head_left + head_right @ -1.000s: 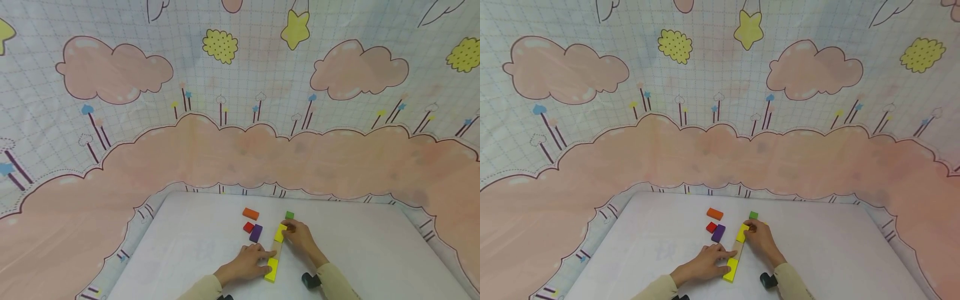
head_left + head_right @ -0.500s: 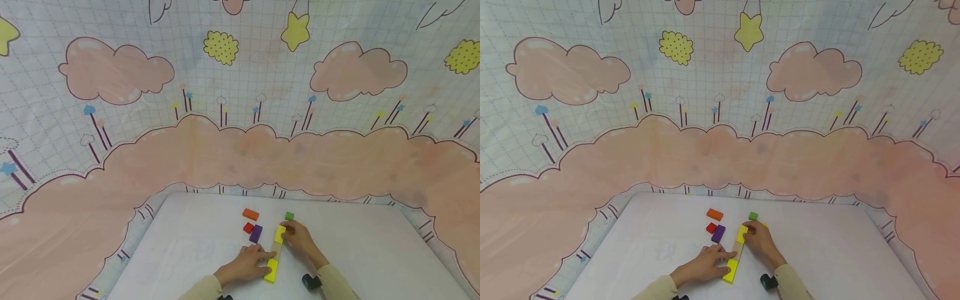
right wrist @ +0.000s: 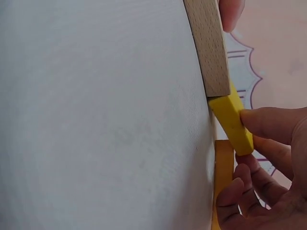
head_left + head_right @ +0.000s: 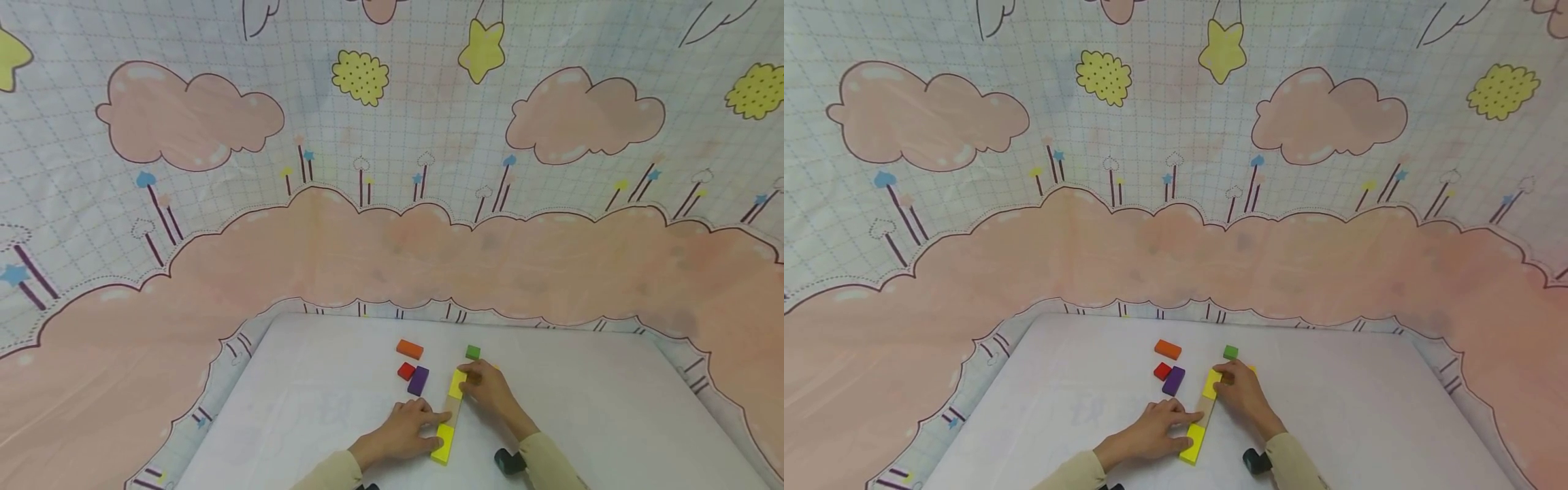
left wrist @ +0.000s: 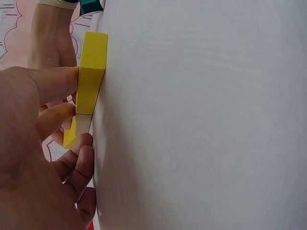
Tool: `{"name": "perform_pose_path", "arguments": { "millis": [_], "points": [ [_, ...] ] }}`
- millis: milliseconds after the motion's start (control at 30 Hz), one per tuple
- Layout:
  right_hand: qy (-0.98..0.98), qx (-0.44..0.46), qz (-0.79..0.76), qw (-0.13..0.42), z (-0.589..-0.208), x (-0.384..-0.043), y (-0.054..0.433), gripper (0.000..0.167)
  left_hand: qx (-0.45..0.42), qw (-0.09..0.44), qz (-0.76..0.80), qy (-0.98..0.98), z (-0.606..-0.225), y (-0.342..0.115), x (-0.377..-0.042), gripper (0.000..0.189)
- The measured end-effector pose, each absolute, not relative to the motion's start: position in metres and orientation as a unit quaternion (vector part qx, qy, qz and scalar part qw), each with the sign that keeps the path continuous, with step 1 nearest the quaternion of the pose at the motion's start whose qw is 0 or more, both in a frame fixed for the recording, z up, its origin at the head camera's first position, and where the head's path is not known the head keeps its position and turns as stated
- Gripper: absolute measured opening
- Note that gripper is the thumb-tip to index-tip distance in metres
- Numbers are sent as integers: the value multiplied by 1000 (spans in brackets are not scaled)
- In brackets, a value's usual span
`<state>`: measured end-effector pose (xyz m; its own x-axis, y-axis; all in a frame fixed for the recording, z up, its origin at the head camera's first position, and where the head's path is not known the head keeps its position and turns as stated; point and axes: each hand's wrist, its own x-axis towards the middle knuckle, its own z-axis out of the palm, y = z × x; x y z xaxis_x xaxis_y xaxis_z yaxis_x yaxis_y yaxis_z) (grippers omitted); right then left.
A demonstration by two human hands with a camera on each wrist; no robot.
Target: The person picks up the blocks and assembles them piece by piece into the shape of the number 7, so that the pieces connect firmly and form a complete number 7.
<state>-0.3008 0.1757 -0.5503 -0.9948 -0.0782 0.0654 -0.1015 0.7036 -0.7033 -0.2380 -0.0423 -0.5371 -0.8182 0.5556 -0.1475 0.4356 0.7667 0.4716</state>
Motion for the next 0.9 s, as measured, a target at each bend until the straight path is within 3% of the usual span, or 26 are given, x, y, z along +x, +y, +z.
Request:
{"name": "perform_pose_path", "arguments": {
  "millis": [433,900],
  "points": [
    [-930,64,360,28,-551,-296,175,28,262,148,218,929,-539,-44,-233,47],
    [-926,39,374,-7,-549,-286,175,25,287,137,219,923,-537,-49,-225,47]
  ]
}}
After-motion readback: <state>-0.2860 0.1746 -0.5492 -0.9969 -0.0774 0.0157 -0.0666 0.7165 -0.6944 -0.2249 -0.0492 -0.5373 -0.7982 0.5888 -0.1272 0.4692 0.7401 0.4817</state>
